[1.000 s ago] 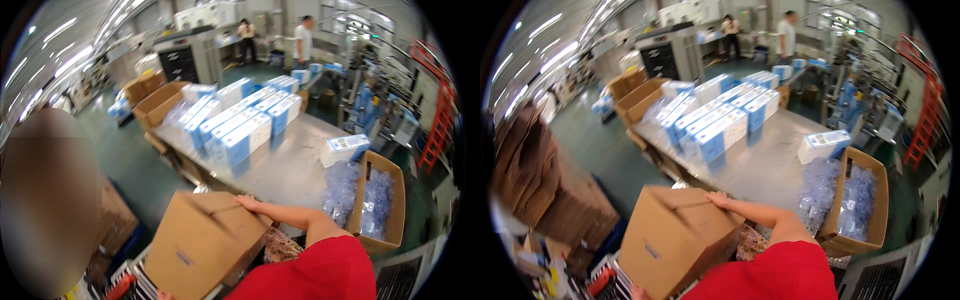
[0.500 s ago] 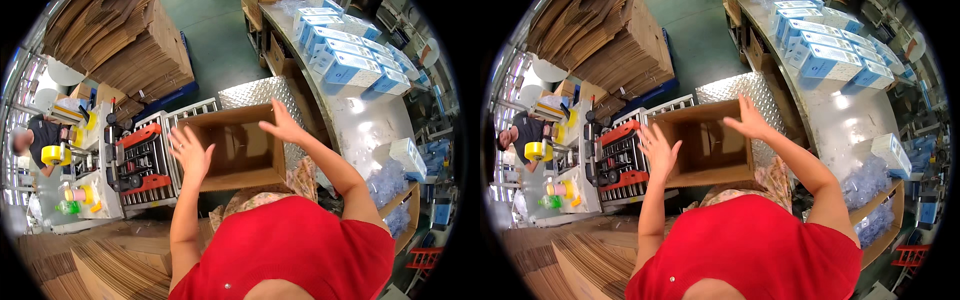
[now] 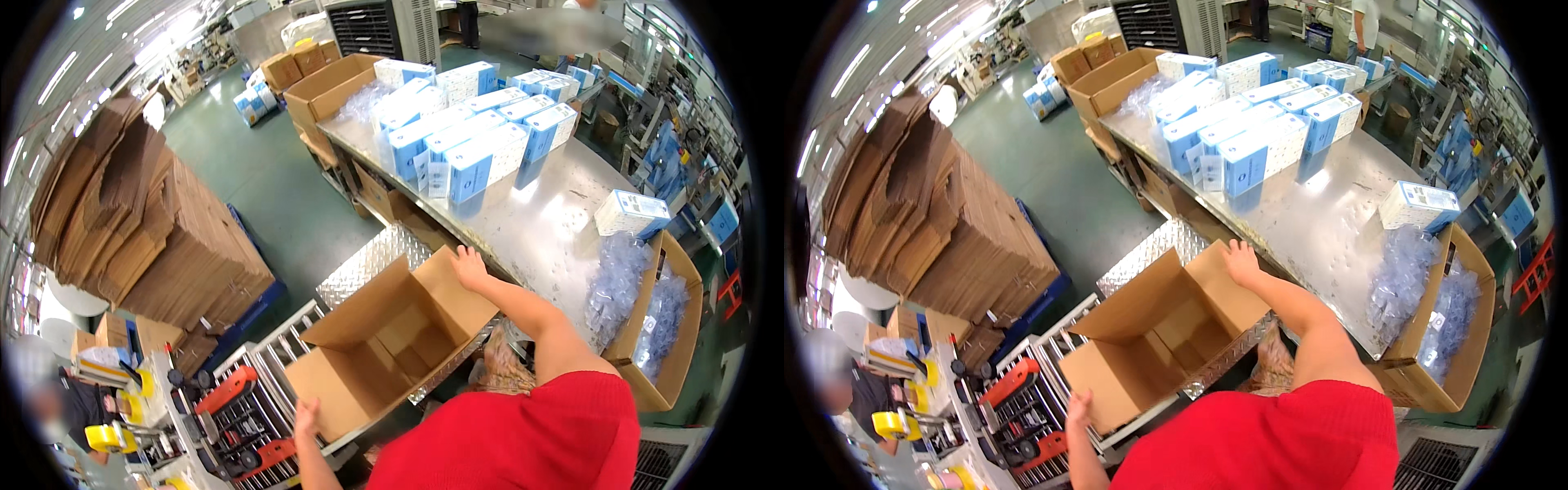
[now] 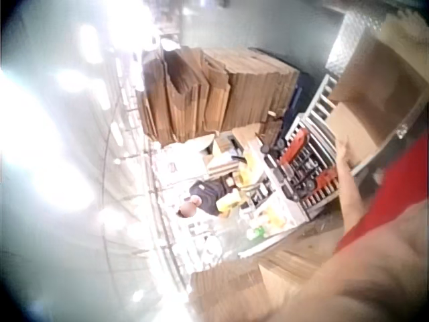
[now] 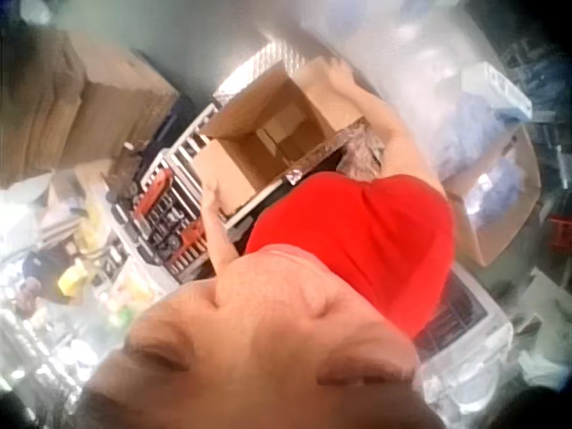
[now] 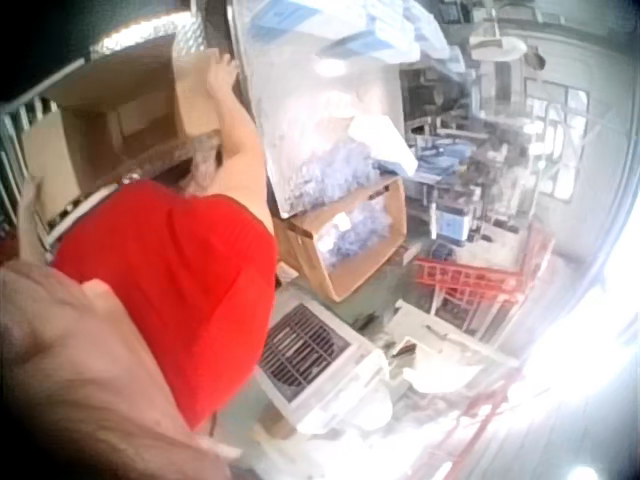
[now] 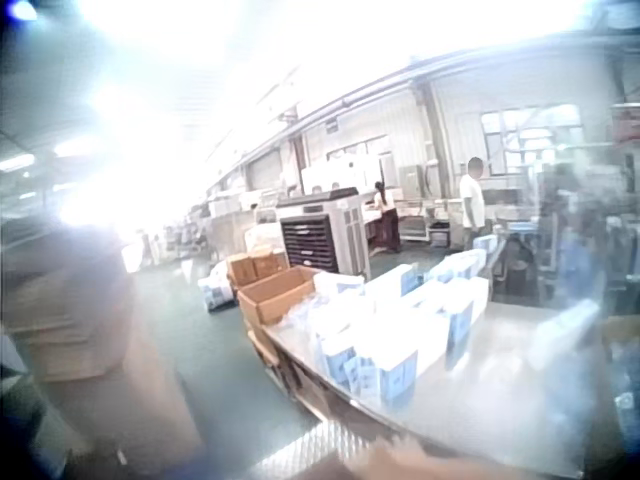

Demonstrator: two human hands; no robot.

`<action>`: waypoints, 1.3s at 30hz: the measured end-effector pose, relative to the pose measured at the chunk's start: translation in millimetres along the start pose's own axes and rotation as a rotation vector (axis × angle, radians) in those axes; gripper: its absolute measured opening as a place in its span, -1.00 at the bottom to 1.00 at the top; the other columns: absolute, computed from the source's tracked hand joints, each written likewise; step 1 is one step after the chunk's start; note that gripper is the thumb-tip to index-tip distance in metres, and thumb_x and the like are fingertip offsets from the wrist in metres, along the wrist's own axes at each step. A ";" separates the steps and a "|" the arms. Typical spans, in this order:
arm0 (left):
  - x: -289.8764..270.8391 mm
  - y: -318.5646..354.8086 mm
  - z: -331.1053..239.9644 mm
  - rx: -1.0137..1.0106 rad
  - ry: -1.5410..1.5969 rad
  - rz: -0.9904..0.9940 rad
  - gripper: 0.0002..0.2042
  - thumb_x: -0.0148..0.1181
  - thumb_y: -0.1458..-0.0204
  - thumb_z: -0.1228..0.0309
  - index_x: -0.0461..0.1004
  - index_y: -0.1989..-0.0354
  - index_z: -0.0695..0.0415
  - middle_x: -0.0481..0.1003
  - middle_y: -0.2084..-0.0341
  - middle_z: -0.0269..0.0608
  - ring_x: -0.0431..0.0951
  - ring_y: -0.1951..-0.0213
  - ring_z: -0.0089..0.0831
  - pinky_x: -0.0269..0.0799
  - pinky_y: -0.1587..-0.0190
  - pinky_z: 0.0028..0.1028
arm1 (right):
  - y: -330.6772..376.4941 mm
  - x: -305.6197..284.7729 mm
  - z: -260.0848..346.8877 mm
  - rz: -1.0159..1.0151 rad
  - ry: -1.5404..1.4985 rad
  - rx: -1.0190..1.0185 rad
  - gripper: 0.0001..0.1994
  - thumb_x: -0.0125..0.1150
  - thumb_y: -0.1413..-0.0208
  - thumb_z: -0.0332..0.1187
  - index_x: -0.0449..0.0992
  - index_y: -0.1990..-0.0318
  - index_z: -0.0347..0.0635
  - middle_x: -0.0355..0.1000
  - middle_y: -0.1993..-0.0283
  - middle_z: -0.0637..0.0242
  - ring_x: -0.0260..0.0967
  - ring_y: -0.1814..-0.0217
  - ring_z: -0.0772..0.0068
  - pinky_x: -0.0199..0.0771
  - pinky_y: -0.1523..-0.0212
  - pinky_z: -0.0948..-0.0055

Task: The person picks up blue rectangular packages from a table and places them into cardboard boxes, then moves the filled boxes onto a conveyor belt.

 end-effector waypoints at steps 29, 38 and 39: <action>521.9 -215.2 -523.7 0.739 -1.514 0.186 0.17 0.46 0.54 -0.03 -0.04 -0.25 0.37 0.27 -0.09 0.25 0.36 -0.10 0.04 0.28 -0.14 -0.18 | -139.1 -176.7 -238.9 0.304 0.059 -0.237 -0.17 0.46 0.45 0.00 0.28 -0.05 -0.21 0.34 0.05 0.03 0.30 -0.01 0.01 0.18 0.01 0.12; 489.1 -180.4 -481.6 0.745 -1.063 -0.213 -0.03 0.47 0.46 0.24 0.04 -0.22 0.13 0.33 -0.03 0.07 0.39 -0.03 0.08 0.36 -0.05 -0.11 | -133.1 -153.6 -205.8 0.151 -0.036 -0.134 -0.28 0.43 0.50 -0.19 0.31 0.05 -0.22 0.37 0.12 0.00 0.38 0.08 -0.03 0.40 0.10 0.14; 482.8 -166.7 -486.0 0.791 -1.017 -0.265 -0.07 0.47 0.44 0.26 0.07 -0.20 0.14 0.36 0.00 0.05 0.40 -0.02 0.09 0.36 -0.05 -0.12 | -129.5 -149.9 -210.2 0.132 -0.036 -0.106 -0.31 0.43 0.50 -0.21 0.31 0.07 -0.21 0.38 0.14 0.00 0.39 0.10 -0.04 0.42 0.09 0.13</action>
Point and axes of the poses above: each hand's wrist, its own y-axis away from the middle knuckle, its own x-axis out of the palm, z = x × y, the point moved 3 cm from there along -y, towards the middle knuckle
